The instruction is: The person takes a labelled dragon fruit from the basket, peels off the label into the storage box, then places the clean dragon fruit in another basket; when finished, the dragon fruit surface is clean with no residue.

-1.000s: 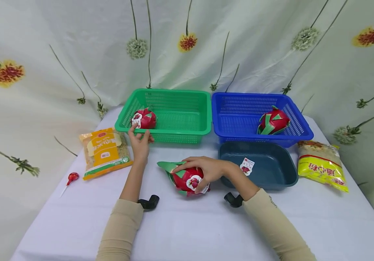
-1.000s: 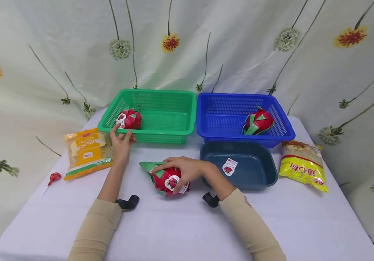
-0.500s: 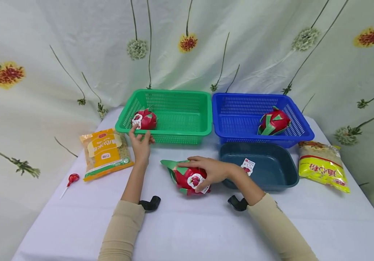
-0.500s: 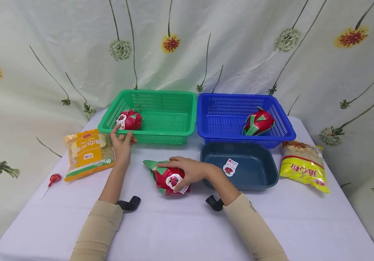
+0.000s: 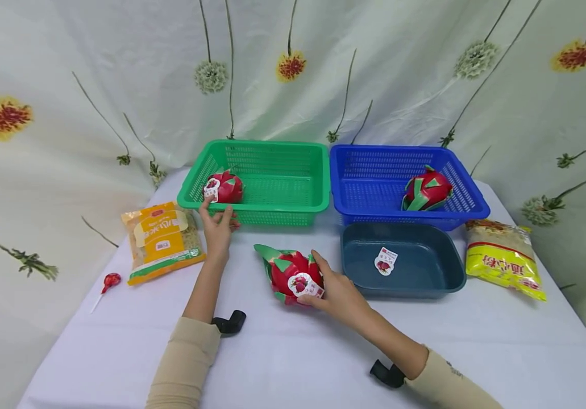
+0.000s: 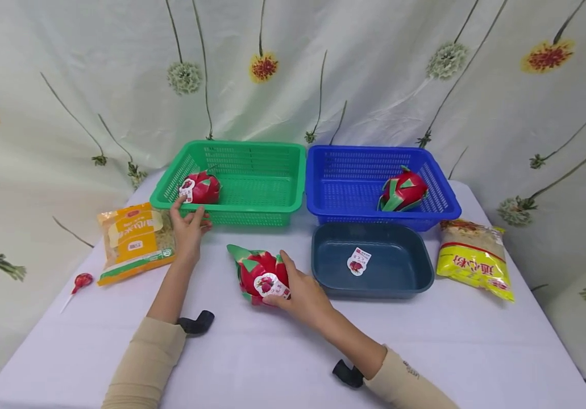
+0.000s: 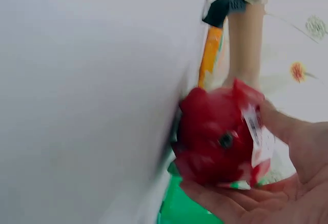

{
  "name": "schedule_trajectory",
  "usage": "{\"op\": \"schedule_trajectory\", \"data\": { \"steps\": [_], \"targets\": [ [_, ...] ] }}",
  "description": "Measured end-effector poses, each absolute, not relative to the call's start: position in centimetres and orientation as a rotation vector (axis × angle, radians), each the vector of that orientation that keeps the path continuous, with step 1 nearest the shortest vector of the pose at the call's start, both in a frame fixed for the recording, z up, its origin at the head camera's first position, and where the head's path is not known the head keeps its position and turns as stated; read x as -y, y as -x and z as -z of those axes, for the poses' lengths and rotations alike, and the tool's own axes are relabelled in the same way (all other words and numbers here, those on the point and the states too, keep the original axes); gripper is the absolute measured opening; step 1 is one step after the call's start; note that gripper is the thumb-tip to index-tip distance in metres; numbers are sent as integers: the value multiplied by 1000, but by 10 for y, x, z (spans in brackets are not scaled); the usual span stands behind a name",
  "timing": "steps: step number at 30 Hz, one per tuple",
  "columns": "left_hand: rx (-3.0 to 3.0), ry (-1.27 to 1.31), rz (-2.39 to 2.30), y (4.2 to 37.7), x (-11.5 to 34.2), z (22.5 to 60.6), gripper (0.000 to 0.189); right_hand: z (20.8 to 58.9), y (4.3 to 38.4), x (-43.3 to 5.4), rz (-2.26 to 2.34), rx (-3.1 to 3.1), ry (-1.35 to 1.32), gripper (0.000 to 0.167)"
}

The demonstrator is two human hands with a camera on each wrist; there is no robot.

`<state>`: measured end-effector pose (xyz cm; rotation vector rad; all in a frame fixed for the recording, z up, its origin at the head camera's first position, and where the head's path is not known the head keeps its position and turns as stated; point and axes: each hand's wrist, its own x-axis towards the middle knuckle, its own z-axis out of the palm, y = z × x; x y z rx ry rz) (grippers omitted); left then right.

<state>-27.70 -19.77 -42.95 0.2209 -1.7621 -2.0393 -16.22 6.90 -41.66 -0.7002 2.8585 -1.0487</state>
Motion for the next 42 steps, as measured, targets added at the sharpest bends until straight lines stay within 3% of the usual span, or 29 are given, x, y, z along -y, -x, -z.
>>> {"op": "schedule_trajectory", "data": {
  "steps": [8,14,19,23,26,34,42],
  "targets": [
    [1843,-200,1967,251,191,405,49,428,161,-69,1189,-2861,844,84],
    [2099,349,1763,227,181,399,41,437,170,-70,1433,-2690,896,75],
    [2422,806,1425,225,182,417,67,445,181,-65,1584,-2504,1001,66],
    [2596,995,1261,223,177,422,93,429,177,-60,1637,-2418,997,60],
    [2721,1007,1158,221,172,421,100,416,172,-59,1669,-2360,926,57],
    [2929,859,783,219,167,424,102,429,179,-60,1818,-2246,827,54],
    [2929,816,803,220,168,429,101,434,181,-60,1896,-2208,854,54]
  ]
}}
